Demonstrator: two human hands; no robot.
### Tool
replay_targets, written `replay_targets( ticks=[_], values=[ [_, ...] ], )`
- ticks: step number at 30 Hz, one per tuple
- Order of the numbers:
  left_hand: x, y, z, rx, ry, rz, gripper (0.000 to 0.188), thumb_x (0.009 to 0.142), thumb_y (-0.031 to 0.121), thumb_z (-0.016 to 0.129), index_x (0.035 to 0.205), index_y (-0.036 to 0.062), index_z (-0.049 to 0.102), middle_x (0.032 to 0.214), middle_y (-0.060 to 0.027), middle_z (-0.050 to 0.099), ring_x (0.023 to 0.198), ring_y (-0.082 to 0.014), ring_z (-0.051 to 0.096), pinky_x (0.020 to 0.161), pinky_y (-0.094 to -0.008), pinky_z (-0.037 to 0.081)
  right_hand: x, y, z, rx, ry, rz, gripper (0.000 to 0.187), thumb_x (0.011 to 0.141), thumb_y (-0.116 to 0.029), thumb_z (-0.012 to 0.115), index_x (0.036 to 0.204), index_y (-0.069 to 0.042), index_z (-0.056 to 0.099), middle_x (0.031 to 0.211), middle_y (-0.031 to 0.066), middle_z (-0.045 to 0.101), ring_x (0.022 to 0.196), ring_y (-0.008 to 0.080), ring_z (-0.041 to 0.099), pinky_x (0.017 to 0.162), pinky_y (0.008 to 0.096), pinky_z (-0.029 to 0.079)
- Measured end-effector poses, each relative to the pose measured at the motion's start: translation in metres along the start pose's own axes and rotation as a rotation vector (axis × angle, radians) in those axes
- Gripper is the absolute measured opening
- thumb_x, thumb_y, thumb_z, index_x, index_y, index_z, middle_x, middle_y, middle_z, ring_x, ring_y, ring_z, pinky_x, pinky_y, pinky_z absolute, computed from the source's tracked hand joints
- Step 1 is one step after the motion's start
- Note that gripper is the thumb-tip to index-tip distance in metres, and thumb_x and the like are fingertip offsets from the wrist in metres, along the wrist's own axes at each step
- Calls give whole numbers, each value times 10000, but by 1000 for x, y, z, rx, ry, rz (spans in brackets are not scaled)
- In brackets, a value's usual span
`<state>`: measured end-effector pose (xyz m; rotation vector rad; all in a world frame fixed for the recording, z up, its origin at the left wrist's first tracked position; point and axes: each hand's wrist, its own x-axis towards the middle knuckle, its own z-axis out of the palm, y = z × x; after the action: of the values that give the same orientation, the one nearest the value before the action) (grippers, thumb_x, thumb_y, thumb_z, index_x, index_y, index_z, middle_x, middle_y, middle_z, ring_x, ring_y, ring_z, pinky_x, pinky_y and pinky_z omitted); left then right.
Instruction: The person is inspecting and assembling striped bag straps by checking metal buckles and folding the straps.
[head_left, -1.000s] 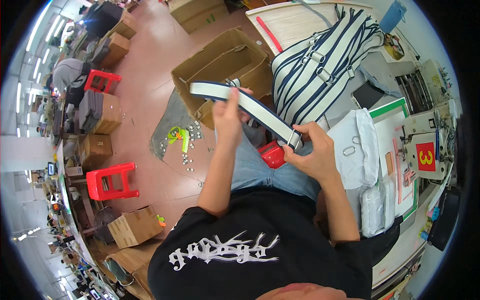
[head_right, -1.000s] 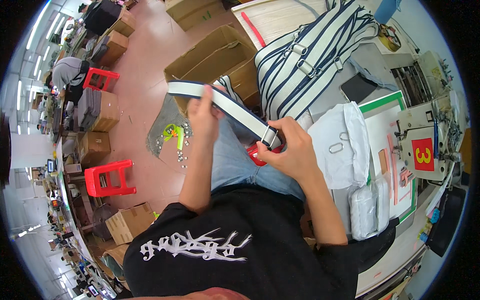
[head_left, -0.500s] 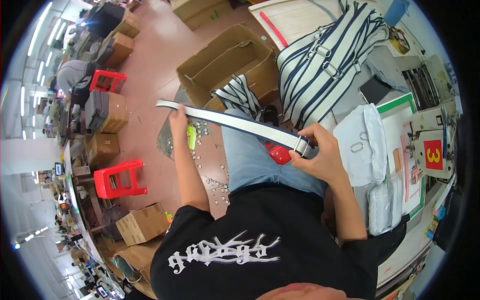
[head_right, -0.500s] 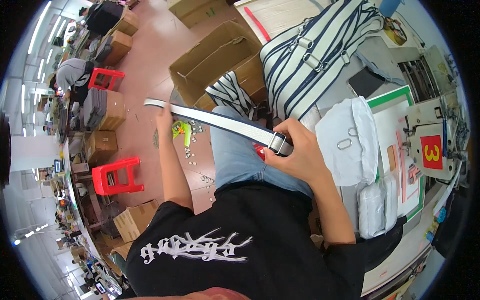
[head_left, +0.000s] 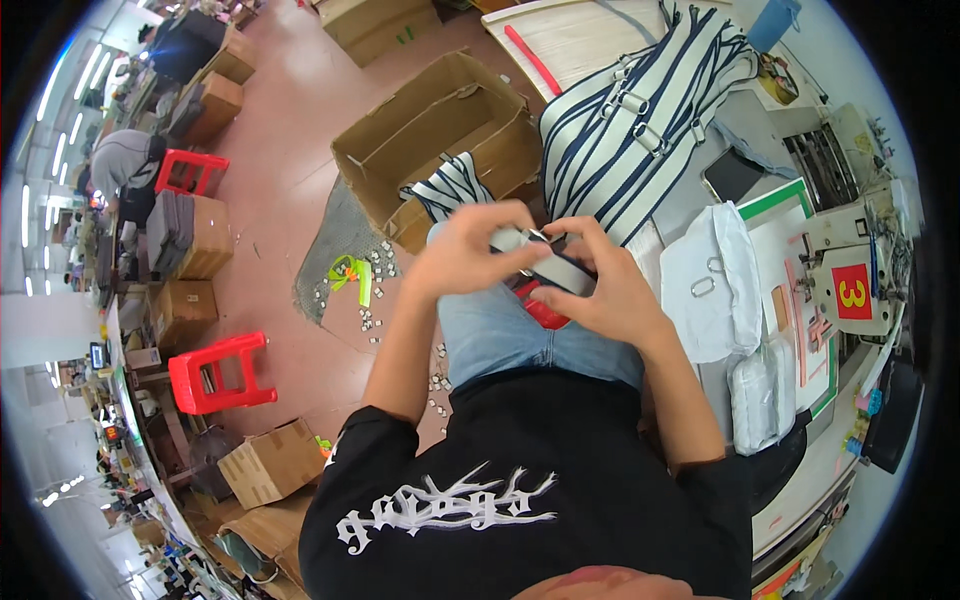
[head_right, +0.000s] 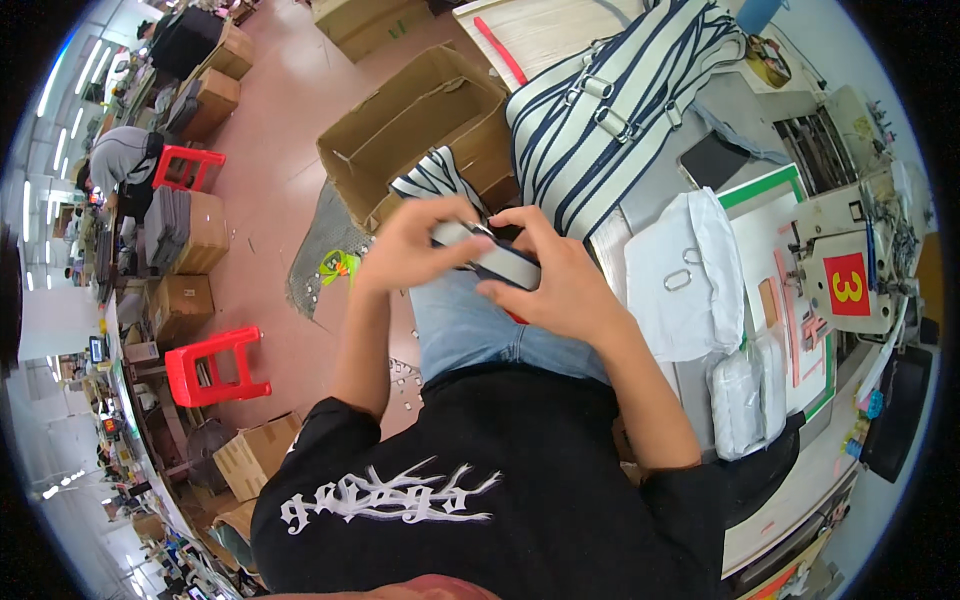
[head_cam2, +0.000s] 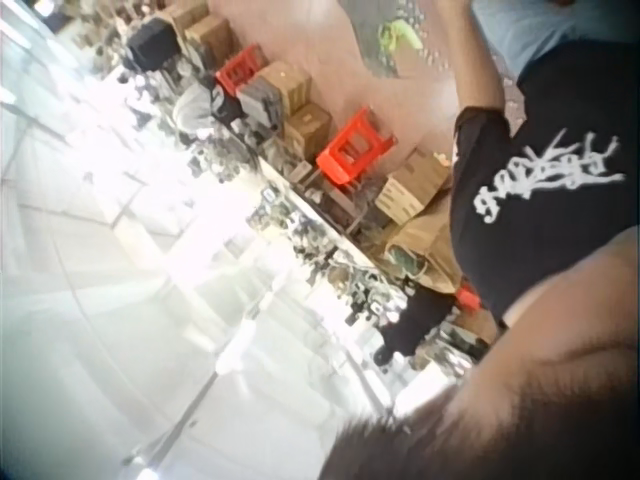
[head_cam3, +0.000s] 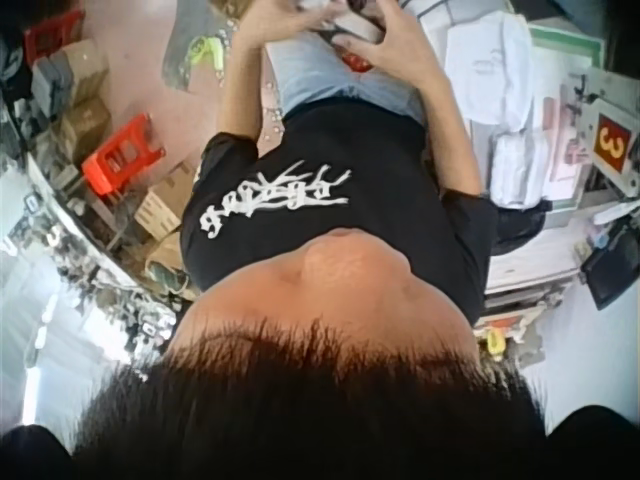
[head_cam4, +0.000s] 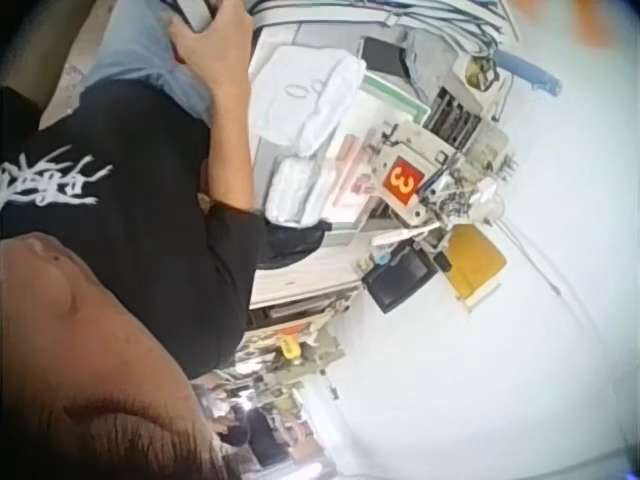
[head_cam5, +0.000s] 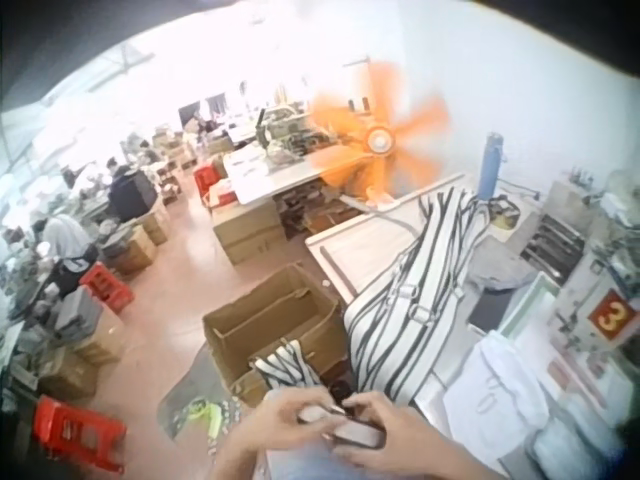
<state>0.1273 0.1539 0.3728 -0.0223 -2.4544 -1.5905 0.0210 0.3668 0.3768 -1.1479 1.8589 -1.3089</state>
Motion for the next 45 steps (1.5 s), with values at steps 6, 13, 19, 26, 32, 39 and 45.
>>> replay_targets(
  ticks=[6, 13, 19, 26, 32, 39, 45],
  values=[
    [-14, 17, -112, -16, 524, -125, 166, 932, 194, 787, 897, 50, 713, 770, 18, 634, 657, -46, 555, 570, -221, 409, -33, 8, -34, 455, -124, 215, 174, 959, -90, 774, 1065, -1, 668, 741, 1, 658, 581, 47, 598, 522, 233, 473],
    [-54, -13, -178, -11, 594, -109, 181, 975, 186, 697, 857, 57, 647, 734, 34, 525, 650, -62, 487, 597, -233, 353, -57, 11, -93, 408, -133, 203, 191, 940, -111, 799, 1022, -5, 664, 811, 8, 672, 611, 56, 590, 569, 230, 467],
    [-79, -50, -172, 49, 590, -73, 158, 972, 126, 702, 864, 57, 609, 822, 56, 492, 770, -58, 445, 688, -245, 320, -61, 20, -129, 277, 135, 130, 235, 932, -105, 788, 1116, 23, 719, 928, 33, 679, 699, 77, 596, 617, 252, 501],
    [-53, -97, -144, -44, 529, -122, 104, 969, 100, 745, 955, 20, 681, 884, 27, 615, 809, -50, 551, 713, -219, 411, -30, 32, -169, 430, 556, -75, 375, 907, 5, 724, 1267, -14, 619, 969, 35, 657, 818, 97, 624, 712, 256, 520],
    [11, -87, -118, -89, 522, 13, 122, 960, 82, 762, 953, -19, 695, 869, 14, 615, 798, -53, 528, 699, -221, 401, 40, 29, -230, 544, 836, -239, 399, 944, 23, 703, 1319, -29, 580, 1044, 54, 682, 868, 117, 643, 716, 278, 504],
    [25, -61, -27, -128, 281, -235, 208, 957, 182, 780, 865, 39, 660, 791, 49, 562, 706, -44, 465, 623, -240, 348, 130, 71, -326, 647, 1079, -268, 462, 892, 24, 765, 1306, -52, 576, 1015, 43, 669, 856, 139, 658, 690, 285, 479],
    [-12, -48, 62, -380, -4, -322, 226, 1020, 211, 717, 913, 21, 657, 713, 29, 568, 628, -53, 541, 552, -256, 413, 188, 132, -395, 469, 1180, -92, 448, 860, -90, 834, 1251, -57, 618, 990, 59, 696, 750, 133, 636, 623, 290, 475]
  ],
)
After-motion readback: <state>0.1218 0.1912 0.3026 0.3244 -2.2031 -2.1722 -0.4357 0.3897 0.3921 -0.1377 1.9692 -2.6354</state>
